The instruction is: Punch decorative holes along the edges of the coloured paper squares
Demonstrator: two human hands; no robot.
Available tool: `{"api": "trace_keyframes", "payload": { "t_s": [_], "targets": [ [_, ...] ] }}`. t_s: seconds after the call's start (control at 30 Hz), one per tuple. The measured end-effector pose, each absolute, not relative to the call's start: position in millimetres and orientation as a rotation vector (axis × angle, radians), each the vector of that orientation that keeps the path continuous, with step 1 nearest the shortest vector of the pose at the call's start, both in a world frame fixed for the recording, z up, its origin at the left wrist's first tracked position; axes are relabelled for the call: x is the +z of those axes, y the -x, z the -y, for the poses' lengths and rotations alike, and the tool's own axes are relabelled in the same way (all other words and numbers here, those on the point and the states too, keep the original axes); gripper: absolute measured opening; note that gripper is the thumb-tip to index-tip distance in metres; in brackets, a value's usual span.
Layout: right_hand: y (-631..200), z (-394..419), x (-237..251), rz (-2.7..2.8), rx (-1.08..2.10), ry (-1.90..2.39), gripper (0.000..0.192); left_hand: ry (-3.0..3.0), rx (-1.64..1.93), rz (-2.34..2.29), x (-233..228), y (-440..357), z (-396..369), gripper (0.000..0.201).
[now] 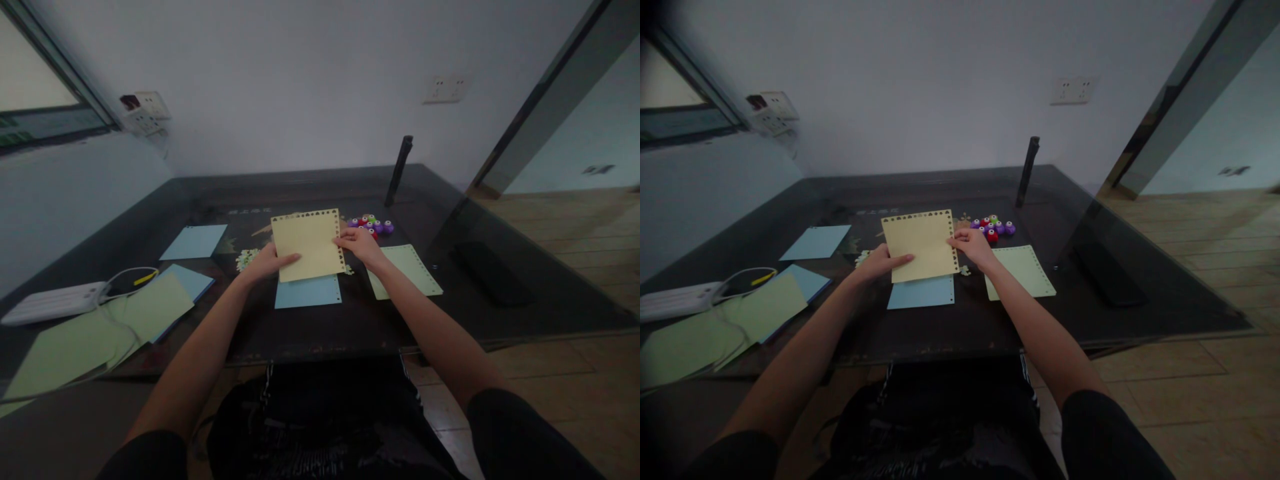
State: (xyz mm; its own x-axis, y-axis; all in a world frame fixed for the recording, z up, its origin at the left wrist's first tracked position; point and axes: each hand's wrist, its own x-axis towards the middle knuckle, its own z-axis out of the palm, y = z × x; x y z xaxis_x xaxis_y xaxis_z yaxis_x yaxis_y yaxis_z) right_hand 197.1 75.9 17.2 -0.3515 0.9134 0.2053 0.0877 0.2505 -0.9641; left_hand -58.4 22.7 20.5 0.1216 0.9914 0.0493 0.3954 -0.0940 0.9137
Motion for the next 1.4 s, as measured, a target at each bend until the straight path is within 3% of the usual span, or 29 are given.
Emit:
{"api": "trace_keyframes", "payload": {
  "t_s": [0.37,0.63,0.8,1.03,1.3,1.4],
  "targets": [
    [-196,-78,17,1.599,1.205,0.928,0.025,-1.601,1.051,-1.337,12,62,-31,0.043],
    [-201,-87,11,1.587,1.188,0.976,0.026,-1.311,1.483,-1.428,13,72,-37,0.044],
    [-196,-95,0,1.688,1.115,1.076,0.02,-1.131,1.555,-1.492,16,72,-37,0.039],
    [-171,-110,0,1.977,0.673,1.422,0.01,-1.118,1.504,-1.411,14,71,-35,0.039],
    [-145,-108,4,2.061,0.353,1.734,0.038,-1.123,1.482,-1.383,11,67,-36,0.036],
    [-142,-107,1,2.078,0.296,1.755,0.04,-1.133,1.452,-1.371,11,64,-35,0.039]
  ]
}}
